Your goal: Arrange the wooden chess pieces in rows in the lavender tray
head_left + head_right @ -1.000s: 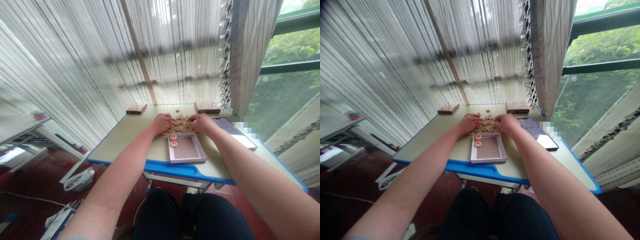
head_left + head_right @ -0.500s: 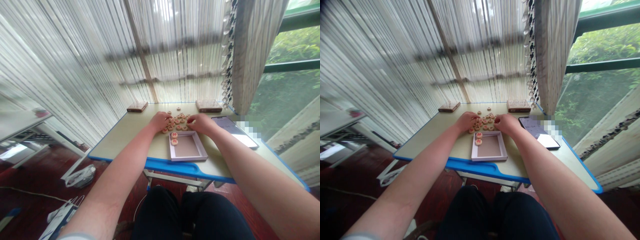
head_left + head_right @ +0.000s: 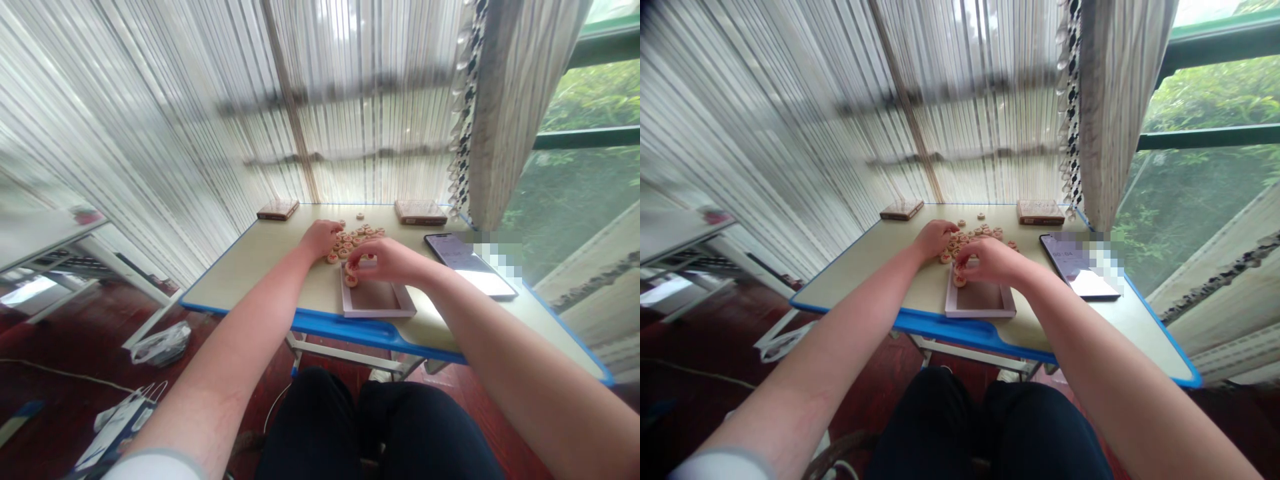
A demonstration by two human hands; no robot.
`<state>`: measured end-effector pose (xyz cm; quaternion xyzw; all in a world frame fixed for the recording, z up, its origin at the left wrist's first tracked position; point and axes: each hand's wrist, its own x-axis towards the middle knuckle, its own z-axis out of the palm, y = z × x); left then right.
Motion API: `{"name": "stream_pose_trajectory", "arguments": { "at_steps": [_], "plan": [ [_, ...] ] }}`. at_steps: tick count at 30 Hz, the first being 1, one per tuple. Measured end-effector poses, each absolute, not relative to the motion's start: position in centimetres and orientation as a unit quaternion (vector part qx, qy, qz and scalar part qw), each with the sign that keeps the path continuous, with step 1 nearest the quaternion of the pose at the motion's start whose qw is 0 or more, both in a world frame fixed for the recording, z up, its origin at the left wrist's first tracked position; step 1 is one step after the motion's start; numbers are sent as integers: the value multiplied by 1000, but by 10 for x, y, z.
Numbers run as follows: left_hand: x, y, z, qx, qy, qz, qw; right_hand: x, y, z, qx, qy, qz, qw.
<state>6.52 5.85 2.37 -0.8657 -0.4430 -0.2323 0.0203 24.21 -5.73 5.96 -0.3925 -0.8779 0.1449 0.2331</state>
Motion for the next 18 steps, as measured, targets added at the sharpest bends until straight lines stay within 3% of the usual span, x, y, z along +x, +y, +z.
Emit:
{"name": "stream_pose_trajectory", "arguments": {
  "at_steps": [18],
  "plan": [
    [66, 52, 27, -868, -440, -230, 15, 236, -62, 51, -368, -900, 100, 209]
  ]
}}
